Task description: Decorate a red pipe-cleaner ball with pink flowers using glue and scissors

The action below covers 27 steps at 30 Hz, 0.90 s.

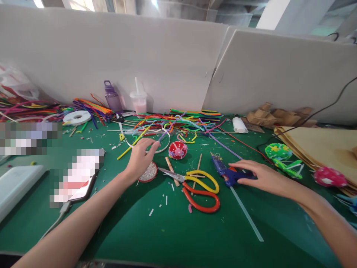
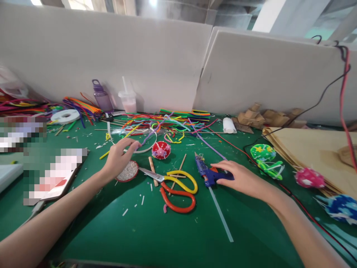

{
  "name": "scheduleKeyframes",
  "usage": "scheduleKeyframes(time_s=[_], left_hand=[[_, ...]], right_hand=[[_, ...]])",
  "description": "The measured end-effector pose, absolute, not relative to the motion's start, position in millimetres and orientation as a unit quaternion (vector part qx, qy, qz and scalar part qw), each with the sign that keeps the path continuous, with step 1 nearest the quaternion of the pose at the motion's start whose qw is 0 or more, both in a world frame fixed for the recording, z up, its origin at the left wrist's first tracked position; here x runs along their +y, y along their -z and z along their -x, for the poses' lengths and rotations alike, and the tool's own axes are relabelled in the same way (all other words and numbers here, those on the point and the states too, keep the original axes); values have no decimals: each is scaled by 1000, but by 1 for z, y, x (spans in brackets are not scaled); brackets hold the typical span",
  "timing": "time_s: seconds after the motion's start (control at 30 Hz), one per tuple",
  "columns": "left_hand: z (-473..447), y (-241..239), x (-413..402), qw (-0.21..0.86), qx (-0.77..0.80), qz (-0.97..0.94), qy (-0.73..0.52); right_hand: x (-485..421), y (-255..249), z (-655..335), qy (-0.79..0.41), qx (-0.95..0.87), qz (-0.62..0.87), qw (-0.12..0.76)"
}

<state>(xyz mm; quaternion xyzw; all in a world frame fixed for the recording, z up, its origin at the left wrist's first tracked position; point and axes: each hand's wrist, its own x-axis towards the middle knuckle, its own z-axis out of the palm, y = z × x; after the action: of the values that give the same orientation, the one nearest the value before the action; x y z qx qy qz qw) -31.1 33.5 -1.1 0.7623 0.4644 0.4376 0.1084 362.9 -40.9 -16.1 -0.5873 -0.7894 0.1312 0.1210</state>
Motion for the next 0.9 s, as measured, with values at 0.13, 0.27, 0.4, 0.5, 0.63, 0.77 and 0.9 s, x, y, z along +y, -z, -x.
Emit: scheduleKeyframes(time_s=[0.13,0.27,0.4,0.5,0.63,0.77,0.9], left_hand=[[29,3,32,118,483,-747,-442],[29,4,31,114,485,-745,-443],[29,1,31,111,465,-752,-453],[29,-6,31,117,455,-754,-458],[23,-15,36,74,426,-787,-440],[12,-12,56,103,439,-800,-395],[1,-4,74,120,441,-812,-363]], right_hand=[[-33,21,-363,-136,-815,554,101],[-29,21,-362,-154,-820,539,117],[-28,13,-368,-196,-797,541,183],[-26,-1,-370,-233,-753,561,254],[-15,-25,-354,-333,-656,560,381],[1,-40,-319,-430,-604,456,492],[10,-31,-293,-524,-570,371,513]])
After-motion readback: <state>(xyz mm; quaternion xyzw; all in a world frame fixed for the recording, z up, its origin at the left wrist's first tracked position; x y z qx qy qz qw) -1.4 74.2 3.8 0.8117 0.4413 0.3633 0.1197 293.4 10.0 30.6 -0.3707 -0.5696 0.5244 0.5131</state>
